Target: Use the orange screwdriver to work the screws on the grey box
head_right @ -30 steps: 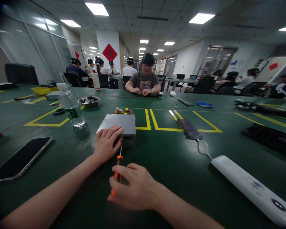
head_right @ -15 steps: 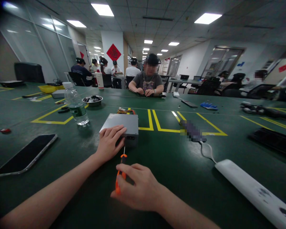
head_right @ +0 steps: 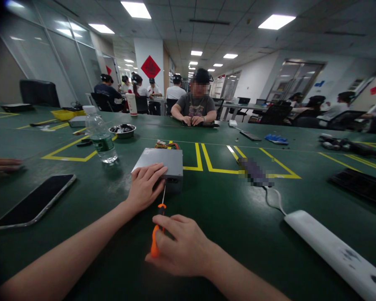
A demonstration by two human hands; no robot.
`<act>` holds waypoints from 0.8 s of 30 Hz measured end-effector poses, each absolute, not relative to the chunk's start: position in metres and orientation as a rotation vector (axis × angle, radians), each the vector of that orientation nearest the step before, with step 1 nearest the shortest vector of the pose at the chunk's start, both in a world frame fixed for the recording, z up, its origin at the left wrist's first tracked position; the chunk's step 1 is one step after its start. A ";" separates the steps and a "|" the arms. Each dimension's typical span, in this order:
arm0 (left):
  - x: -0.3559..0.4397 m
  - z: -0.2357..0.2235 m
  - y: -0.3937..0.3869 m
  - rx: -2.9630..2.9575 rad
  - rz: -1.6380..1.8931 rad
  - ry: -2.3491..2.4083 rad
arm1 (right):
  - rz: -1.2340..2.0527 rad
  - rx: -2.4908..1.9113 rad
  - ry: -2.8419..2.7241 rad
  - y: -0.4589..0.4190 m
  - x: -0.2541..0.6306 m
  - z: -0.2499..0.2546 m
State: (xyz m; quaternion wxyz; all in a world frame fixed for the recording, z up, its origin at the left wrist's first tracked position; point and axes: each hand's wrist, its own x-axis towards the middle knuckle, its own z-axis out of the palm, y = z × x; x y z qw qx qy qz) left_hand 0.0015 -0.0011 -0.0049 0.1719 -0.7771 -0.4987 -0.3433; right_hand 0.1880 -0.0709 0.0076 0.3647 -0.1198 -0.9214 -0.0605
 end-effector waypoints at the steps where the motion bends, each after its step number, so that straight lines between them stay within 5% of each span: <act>1: 0.002 -0.005 -0.001 -2.205 -0.974 -1.419 | -0.122 -0.317 -2.377 -0.071 0.188 0.007; 16: 0.003 -0.004 -0.003 -2.209 -0.993 -1.416 | -0.197 -0.320 -2.263 -0.070 0.193 0.009; 24: 0.004 -0.004 -0.003 -2.213 -1.000 -1.427 | -0.712 -0.501 -2.281 -0.085 0.189 0.024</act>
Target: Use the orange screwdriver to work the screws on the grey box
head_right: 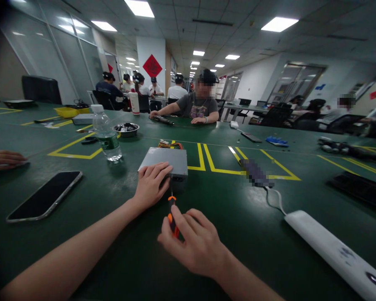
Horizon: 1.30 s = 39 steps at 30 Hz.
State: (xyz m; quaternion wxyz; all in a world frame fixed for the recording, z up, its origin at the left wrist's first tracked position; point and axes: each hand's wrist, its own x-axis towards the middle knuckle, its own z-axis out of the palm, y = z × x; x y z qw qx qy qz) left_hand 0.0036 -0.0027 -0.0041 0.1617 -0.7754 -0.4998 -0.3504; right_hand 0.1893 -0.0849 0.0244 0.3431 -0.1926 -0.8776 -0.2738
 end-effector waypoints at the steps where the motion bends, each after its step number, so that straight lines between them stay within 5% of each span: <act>1: 0.003 -0.004 -0.003 -2.216 -0.998 -1.426 | -0.728 -0.561 -2.270 -0.087 0.188 0.025; 9: 0.001 -0.003 -0.003 -2.236 -1.007 -1.409 | -0.738 -0.945 -2.188 -0.104 0.167 0.011; 39: 0.004 -0.002 -0.004 -2.202 -1.019 -1.437 | -0.584 -1.174 -1.980 -0.112 0.143 0.008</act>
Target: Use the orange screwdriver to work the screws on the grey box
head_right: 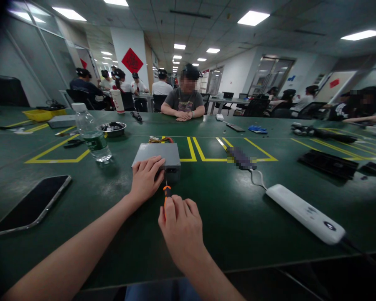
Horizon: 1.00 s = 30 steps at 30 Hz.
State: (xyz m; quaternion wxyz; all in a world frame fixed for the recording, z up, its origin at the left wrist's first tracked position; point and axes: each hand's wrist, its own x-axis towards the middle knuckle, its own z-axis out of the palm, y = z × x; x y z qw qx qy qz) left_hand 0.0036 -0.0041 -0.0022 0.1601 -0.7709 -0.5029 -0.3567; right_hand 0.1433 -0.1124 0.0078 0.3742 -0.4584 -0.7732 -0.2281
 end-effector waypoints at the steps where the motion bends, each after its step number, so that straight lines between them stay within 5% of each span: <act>1: 0.004 -0.002 -0.004 -2.200 -1.020 -1.439 | -0.571 -1.182 -1.966 -0.112 0.144 0.008; 30: -0.002 -0.004 -0.002 -2.215 -0.960 -1.421 | -0.424 -1.168 -1.799 -0.109 0.188 0.001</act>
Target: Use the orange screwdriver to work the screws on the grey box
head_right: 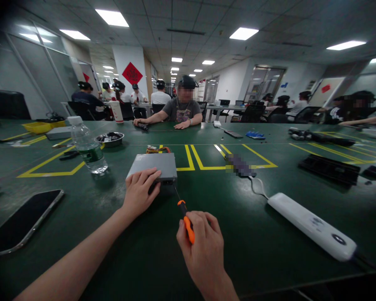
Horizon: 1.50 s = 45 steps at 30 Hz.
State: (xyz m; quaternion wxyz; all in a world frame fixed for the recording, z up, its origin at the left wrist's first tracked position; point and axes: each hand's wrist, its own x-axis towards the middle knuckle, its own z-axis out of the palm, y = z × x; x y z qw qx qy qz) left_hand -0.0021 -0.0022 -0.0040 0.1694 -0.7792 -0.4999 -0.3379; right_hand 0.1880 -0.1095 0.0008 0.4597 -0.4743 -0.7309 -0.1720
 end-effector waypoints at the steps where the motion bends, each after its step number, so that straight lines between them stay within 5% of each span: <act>1: -0.002 -0.004 -0.002 -2.220 -0.960 -1.421 | -0.421 -1.170 -1.798 -0.109 0.188 0.001; 45: -0.001 -0.003 -0.003 -2.213 -0.957 -1.443 | -0.382 -1.217 -1.809 -0.116 0.184 -0.005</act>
